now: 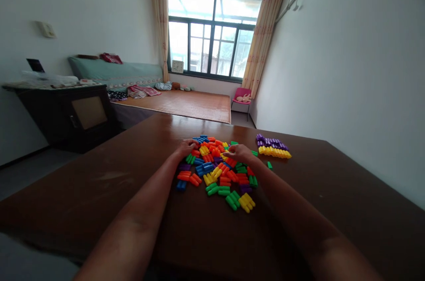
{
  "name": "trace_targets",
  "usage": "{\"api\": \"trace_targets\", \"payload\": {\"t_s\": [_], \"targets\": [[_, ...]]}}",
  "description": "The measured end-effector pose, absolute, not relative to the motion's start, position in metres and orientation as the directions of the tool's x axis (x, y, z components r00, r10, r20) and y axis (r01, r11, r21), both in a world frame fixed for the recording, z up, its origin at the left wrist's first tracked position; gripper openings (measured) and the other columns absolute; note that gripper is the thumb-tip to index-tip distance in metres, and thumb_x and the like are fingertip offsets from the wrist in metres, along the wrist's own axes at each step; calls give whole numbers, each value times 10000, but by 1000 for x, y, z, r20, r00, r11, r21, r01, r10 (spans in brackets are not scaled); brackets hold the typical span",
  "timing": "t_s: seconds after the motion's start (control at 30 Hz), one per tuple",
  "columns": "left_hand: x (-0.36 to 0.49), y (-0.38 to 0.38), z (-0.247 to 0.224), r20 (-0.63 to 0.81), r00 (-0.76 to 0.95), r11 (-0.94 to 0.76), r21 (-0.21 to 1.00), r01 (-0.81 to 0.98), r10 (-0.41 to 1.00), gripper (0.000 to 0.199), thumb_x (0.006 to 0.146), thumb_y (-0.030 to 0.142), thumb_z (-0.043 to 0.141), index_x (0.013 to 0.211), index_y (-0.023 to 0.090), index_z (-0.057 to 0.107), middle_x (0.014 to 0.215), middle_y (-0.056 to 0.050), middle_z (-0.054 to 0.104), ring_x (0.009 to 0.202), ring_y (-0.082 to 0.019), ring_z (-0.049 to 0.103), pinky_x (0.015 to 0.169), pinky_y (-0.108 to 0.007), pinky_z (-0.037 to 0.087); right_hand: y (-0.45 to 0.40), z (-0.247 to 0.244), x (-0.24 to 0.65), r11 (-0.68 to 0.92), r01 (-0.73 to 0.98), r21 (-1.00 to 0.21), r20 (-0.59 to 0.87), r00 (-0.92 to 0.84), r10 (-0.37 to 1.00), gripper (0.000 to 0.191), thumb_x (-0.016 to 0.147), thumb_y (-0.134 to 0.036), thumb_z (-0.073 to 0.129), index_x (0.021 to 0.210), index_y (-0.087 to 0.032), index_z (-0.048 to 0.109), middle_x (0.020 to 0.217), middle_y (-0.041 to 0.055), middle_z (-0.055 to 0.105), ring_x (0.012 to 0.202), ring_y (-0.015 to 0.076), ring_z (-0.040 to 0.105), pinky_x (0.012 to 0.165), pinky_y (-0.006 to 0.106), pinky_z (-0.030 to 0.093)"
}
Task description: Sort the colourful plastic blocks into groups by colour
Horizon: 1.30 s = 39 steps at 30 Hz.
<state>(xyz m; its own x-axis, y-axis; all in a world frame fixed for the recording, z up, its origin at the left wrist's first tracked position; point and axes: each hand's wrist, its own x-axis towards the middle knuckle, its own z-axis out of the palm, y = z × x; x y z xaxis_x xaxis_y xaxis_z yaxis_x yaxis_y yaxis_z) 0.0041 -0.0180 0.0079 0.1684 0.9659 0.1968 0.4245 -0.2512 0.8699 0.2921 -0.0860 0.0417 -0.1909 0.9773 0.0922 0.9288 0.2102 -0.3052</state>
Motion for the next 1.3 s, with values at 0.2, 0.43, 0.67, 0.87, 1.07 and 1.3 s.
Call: {"api": "trace_targets", "payload": {"t_s": [0.2,0.43,0.67,0.87,1.07,1.3], "targets": [[0,-17,4,264,35,-261,915,307,964,339,729,417,578,857,132,710,842,-77,743,839,-219,680,750,-308,532,-81,44,291,132,909,-395,247,-33,968,258,829,-369,542,974,-209,685,972,79,714,915,214,655,781,287,484],[-6,-16,-2,262,-79,-250,958,139,962,459,749,513,512,953,138,681,1005,-106,728,969,-209,660,816,-286,511,-94,37,370,132,544,-828,284,205,937,441,885,-498,423,1188,-194,527,1079,104,674,836,194,686,701,306,562],[-3,-19,5,310,-120,-269,923,274,943,445,796,506,455,945,167,701,1076,-102,713,1093,-252,604,890,-350,485,-121,-4,488,110,420,-901,381,642,665,474,809,-498,505,1138,-158,543,1132,153,649,897,220,671,752,344,569],[-6,-14,-4,338,36,-311,812,493,941,481,797,521,430,986,181,712,1034,-64,732,988,-255,639,869,-321,486,-142,-21,527,32,324,-945,299,823,483,534,726,-575,577,1028,-134,578,907,125,700,730,201,673,646,323,555],[-12,-6,-10,391,99,-372,724,580,915,508,809,543,394,962,191,726,985,-53,742,921,-251,660,824,-311,495,-150,-27,541,-150,459,-876,351,818,455,376,730,-495,595,906,-164,620,844,114,717,758,233,678,679,339,541],[-13,0,-14,349,86,-336,761,555,933,591,801,609,394,994,162,730,944,-57,741,851,-240,656,773,-299,503,-156,-27,556,-424,551,-719,290,792,537,214,718,-365,629,789,-165,652,858,109,718,768,222,663,693,307,488]]}}
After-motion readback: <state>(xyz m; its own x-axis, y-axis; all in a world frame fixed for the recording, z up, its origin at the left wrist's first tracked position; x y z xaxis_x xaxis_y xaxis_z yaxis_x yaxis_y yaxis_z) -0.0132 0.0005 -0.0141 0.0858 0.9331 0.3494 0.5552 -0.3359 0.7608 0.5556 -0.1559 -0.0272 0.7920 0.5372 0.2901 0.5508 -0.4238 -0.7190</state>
